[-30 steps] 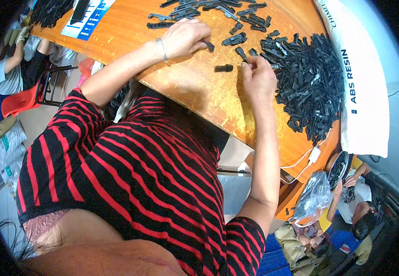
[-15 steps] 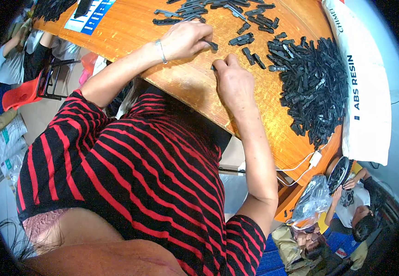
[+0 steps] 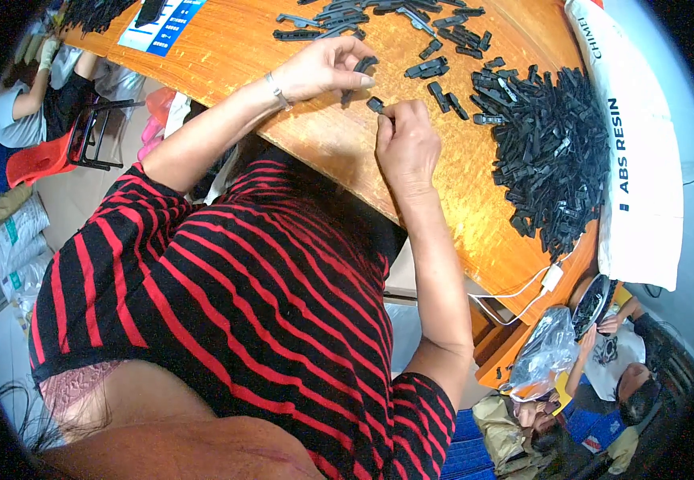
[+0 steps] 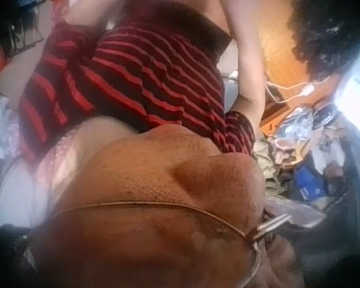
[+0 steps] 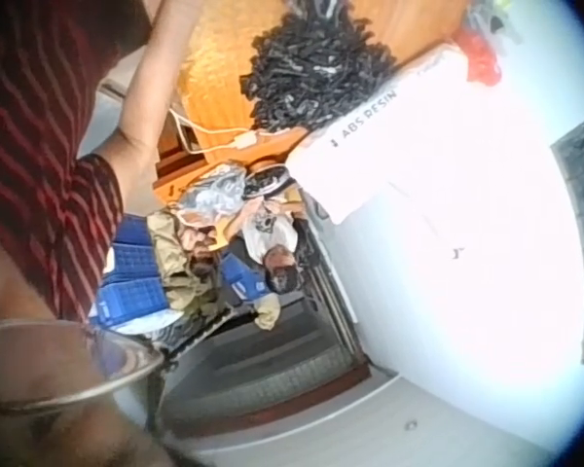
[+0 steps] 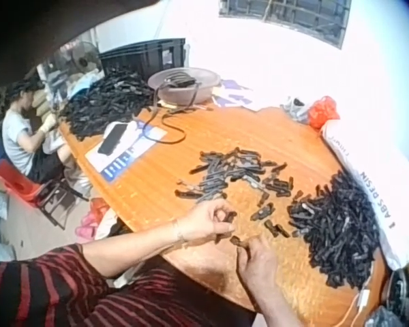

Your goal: The person sorts small black plastic fabrication components by hand on a wooden table.

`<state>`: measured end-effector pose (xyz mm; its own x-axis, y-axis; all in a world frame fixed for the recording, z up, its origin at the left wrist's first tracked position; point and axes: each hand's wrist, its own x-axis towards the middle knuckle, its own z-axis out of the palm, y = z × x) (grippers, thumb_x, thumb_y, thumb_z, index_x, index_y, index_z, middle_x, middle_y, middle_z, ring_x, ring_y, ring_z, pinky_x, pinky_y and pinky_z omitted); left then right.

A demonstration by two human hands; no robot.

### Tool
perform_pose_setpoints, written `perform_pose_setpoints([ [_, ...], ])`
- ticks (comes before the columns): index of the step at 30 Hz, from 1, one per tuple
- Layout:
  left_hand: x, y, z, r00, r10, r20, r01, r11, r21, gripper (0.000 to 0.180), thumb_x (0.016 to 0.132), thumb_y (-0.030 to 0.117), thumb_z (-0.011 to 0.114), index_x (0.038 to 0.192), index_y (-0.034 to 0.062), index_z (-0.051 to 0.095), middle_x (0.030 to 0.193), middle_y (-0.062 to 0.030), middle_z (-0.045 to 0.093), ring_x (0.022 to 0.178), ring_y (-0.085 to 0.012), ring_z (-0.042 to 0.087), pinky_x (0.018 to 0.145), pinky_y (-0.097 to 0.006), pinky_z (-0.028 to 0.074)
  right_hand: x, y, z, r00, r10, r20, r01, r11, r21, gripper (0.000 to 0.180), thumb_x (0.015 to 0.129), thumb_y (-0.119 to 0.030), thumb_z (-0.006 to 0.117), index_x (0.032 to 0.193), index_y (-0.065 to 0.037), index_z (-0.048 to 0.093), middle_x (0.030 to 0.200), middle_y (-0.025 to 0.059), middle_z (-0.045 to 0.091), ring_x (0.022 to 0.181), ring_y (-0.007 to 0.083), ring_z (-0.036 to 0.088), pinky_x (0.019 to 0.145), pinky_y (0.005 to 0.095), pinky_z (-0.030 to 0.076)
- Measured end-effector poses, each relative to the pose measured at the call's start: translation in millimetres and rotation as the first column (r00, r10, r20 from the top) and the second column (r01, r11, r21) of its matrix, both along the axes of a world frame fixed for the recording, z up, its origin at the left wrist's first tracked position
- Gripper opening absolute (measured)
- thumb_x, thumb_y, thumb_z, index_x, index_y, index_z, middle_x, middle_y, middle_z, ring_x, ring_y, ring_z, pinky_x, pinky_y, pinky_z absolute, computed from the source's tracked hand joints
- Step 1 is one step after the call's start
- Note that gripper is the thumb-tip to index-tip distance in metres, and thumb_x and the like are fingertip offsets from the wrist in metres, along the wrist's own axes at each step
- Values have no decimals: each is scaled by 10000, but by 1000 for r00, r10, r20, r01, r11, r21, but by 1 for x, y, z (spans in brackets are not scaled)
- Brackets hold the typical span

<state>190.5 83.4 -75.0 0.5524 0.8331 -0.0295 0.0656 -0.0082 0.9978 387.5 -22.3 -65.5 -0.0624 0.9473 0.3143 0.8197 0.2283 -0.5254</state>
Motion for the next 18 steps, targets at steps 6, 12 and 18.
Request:
perform_pose_setpoints([
  [6, 22, -24, 16, 968, 213, 135, -139, 898, -417, 455, 873, 163, 796, 1216, 10, 539, 863, -14, 655, 699, -84, 666, 580, -209, 566, -2, 3, 20, 873, -65, -483, -9, 989, -150, 209, 948, -177, 701, 1078, -20, 655, 869, 103, 690, 678, 195, 659, 600, 343, 535],
  [12, 32, -27, 25, 980, 163, 111, -89, 868, -489, 411, 902, 244, 780, 1174, 5, 586, 856, -37, 695, 689, -81, 672, 587, -188, 576, 10, 7, 28, 636, -214, -741, -101, 930, -355, 125, 998, -97, 632, 1015, 27, 639, 732, 50, 669, 506, 67, 559, 452, 225, 463],
  [18, 23, -6, 6, 992, 44, -118, -60, 990, -131, 243, 894, 233, 784, 998, 32, 696, 803, -19, 685, 680, -74, 645, 607, -205, 554, 28, 8, 18, 498, -375, -782, -236, 809, -538, 134, 991, -98, 638, 970, 34, 623, 695, 67, 648, 476, 92, 538, 426, 251, 451],
])
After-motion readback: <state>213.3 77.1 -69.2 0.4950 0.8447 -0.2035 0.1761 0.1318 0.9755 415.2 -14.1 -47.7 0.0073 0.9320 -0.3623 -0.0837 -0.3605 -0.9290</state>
